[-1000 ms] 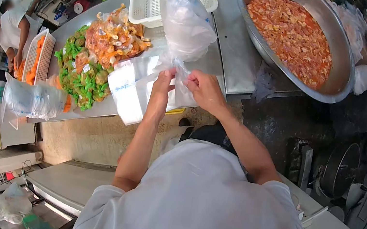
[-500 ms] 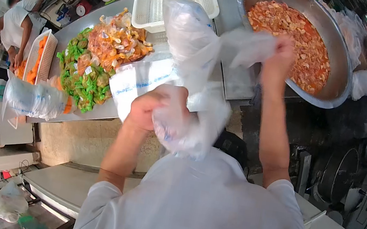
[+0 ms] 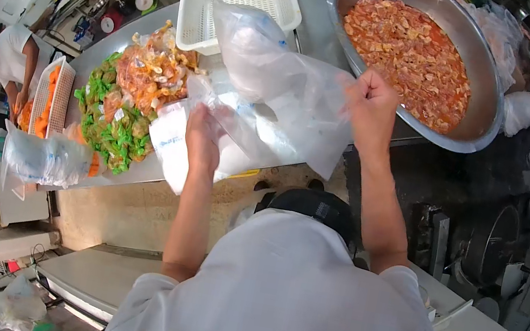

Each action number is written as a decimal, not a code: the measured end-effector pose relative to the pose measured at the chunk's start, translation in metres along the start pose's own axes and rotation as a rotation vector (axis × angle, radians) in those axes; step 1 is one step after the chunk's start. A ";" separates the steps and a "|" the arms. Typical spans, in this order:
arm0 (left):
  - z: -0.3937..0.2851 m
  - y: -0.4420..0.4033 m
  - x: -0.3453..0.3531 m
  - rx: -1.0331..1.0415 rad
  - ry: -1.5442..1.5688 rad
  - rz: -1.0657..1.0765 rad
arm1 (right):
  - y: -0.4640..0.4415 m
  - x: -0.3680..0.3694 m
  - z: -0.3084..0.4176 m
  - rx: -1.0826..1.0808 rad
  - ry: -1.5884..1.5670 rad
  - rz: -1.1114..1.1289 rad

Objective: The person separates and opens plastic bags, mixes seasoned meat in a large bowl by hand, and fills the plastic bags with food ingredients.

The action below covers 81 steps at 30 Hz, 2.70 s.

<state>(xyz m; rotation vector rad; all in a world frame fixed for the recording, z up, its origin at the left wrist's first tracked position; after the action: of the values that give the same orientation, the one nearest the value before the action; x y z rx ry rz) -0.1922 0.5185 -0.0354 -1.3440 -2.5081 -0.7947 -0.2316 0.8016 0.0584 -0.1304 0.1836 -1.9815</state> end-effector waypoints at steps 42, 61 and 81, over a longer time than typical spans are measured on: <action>0.017 0.059 0.044 -0.065 -0.095 0.441 | 0.046 0.021 -0.075 -0.079 0.193 0.314; -0.031 -0.092 0.055 1.209 -1.059 0.594 | -0.046 0.086 -0.099 -0.760 0.430 0.723; 0.023 0.041 -0.009 -0.044 -0.760 0.392 | 0.090 0.083 -0.104 0.092 0.338 0.692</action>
<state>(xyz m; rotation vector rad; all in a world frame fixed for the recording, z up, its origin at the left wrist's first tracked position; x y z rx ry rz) -0.1517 0.5425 -0.0432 -2.4080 -2.5450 -0.2750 -0.2025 0.6974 -0.0599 0.2974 0.3077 -1.3039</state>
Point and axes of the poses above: each hand's wrist, its own y-axis away from the middle knuckle, its own x-axis out of the palm, z = x × y, the point moved 2 cm from there along -y, towards the middle knuckle, and after that the axes turned 9 degrees about -z, right-handed, at the moved point
